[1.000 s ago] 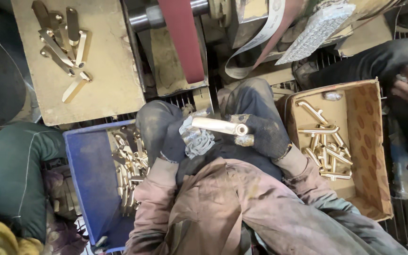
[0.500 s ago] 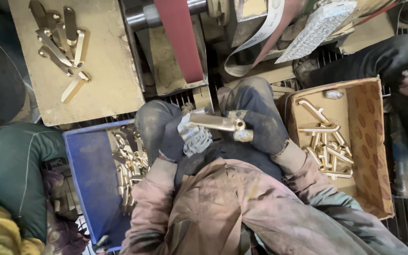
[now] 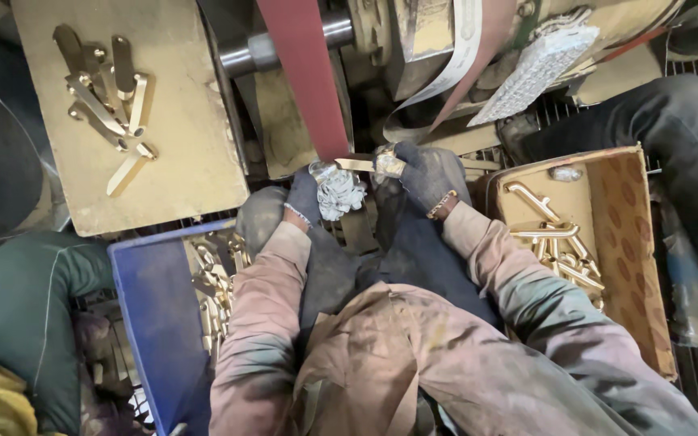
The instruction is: The person sits on the floor and uses a belt sander to polish small brass-colored metal parts. They pick up each part from a blue bin, press it against the moving belt, wipe it with a cloth, and place it into a cardboard box.
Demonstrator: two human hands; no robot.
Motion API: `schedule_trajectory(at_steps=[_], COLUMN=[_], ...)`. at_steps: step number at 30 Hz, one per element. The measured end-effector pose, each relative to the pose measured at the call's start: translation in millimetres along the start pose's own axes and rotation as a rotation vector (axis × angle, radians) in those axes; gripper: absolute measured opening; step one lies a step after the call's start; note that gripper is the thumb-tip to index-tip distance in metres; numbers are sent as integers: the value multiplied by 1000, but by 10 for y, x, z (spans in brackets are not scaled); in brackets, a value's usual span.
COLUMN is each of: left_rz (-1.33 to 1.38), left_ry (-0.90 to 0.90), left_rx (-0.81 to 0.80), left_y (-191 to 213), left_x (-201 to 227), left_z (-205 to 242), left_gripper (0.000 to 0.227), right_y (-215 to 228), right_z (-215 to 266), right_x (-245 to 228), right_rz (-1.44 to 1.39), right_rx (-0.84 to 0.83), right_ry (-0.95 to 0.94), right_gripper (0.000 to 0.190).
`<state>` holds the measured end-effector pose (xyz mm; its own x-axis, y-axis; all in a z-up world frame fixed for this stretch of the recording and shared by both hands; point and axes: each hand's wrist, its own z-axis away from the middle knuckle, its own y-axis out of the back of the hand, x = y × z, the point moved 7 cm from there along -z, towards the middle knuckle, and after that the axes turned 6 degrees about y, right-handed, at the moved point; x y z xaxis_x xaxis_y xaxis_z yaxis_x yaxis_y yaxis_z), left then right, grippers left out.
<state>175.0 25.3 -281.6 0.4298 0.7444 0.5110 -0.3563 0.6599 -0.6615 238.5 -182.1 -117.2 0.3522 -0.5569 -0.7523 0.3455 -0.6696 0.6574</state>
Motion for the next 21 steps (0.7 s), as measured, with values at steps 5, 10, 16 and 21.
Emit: schedule_trajectory(at_steps=[5, 10, 16, 21], left_rz=[-17, 148, 206, 60], left_ry=[-55, -70, 0, -41], left_rx=[34, -34, -74, 19], left_y=[89, 212, 134, 64], left_x=[50, 31, 83, 142], left_z=[5, -40, 31, 295], left_gripper=[18, 20, 5, 8], right_y=[-385, -645, -713, -502], right_z=[-152, -254, -311, -191], right_x=[284, 425, 310, 192], right_rz=[-601, -807, -880, -309], right_rx=[-64, -79, -96, -232], right_ry=[-203, -297, -354, -169], right_gripper=[20, 18, 16, 26])
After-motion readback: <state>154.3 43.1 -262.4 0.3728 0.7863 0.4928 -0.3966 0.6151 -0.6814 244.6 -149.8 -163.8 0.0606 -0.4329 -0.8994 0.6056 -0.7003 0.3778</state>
